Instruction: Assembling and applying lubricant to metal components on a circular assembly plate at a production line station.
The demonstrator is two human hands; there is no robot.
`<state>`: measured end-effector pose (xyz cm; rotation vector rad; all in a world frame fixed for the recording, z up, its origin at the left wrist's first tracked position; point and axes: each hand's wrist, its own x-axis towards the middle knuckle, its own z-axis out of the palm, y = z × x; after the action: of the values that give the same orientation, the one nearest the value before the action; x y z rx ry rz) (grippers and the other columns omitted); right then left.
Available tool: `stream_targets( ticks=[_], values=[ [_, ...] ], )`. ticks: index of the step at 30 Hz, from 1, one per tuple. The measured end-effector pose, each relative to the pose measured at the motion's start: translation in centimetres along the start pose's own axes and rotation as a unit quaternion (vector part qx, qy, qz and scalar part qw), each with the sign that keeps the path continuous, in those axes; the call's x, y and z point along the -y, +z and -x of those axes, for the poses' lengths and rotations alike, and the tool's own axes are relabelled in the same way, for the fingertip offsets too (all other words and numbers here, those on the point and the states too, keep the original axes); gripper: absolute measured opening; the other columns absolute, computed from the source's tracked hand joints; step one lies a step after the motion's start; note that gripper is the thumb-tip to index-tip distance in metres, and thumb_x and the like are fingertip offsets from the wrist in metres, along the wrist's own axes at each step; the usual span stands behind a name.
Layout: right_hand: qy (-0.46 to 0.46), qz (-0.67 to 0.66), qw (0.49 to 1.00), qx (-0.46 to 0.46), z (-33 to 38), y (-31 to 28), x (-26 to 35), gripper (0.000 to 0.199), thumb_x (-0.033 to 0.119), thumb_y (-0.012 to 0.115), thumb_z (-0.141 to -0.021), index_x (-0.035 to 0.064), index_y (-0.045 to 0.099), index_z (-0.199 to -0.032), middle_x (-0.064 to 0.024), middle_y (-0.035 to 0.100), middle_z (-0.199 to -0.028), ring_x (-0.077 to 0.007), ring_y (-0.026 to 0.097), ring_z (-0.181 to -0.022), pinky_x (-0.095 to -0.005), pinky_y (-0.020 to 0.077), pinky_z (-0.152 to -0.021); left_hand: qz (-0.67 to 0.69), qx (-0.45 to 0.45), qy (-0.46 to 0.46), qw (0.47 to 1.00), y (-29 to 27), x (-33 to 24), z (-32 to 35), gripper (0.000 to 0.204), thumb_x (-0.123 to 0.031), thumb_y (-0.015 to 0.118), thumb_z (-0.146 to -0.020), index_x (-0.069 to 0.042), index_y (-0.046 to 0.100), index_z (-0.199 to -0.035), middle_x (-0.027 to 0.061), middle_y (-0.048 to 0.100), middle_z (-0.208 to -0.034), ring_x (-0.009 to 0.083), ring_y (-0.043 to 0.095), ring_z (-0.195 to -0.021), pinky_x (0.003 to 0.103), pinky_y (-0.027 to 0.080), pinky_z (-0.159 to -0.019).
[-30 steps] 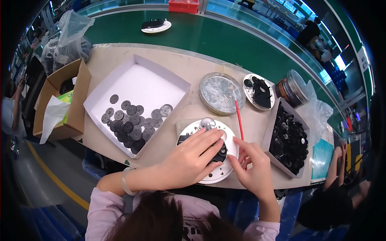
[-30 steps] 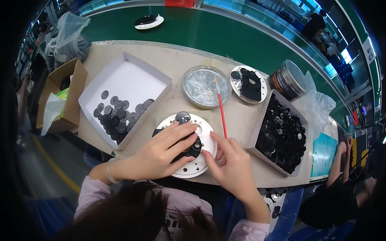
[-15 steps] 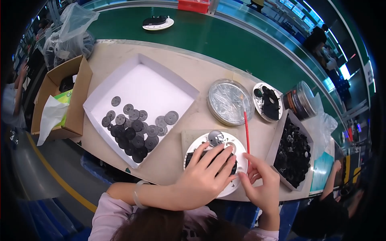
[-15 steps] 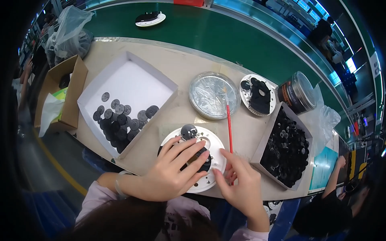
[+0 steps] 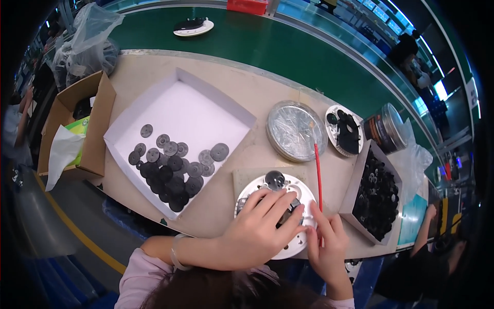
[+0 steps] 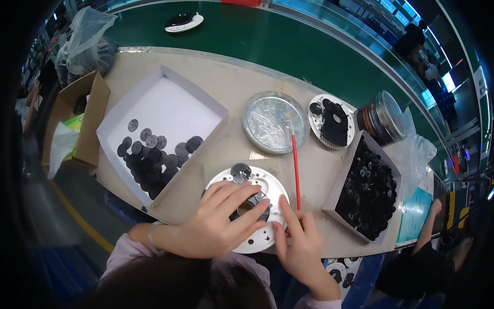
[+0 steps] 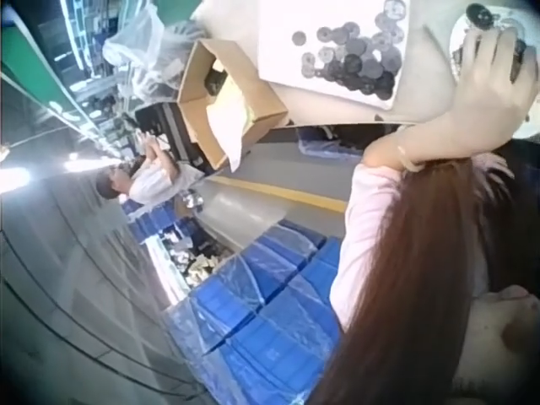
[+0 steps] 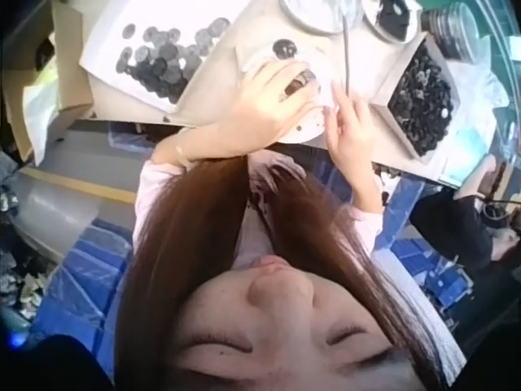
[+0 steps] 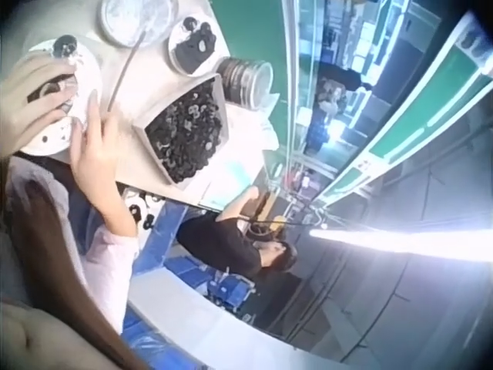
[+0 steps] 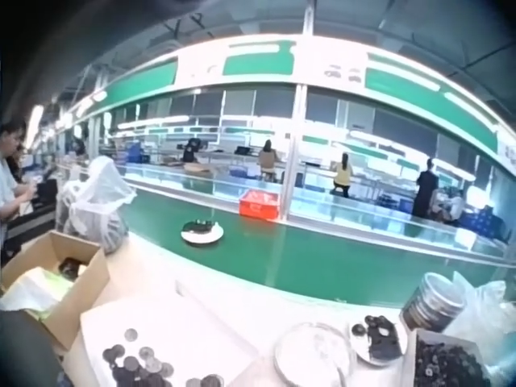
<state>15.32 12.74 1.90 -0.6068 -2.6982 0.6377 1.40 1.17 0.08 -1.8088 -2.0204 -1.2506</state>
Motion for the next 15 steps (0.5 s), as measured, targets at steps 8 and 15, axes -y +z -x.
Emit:
stream_targets(
  ticks=[8, 15],
  values=[
    [-0.056, 0.032, 0.997, -0.033, -1.0, 0.1, -0.9, 0.039, 0.010, 0.066, -0.076, 0.0092, 0.060, -0.115, -0.0047, 0.051, -0.067, -0.0169, 0.050, -0.053, -0.0278, 0.0421, -0.049, -0.092, 0.040, -0.032, 0.994, 0.3, 0.1, 0.2, 0.042, -0.025, 0.066, -0.076, -0.002, 0.059, -0.110, 0.0190, 0.051, -0.118, 0.0376, 0.048, -0.109, 0.047, 0.039, -0.091],
    [-0.208, -0.020, 0.974, -0.093, -9.7, -1.1, 3.0, 0.031, -0.001, 0.067, -0.069, 0.0057, 0.066, -0.100, -0.0050, 0.056, -0.069, -0.0142, 0.053, -0.062, -0.0247, 0.0394, -0.053, -0.126, 0.026, -0.010, 0.992, 1.2, 0.5, 1.1, 0.043, -0.028, 0.059, -0.079, 0.004, 0.056, -0.108, 0.0250, 0.052, -0.113, 0.0405, 0.049, -0.106, 0.051, 0.035, -0.093]
  ],
)
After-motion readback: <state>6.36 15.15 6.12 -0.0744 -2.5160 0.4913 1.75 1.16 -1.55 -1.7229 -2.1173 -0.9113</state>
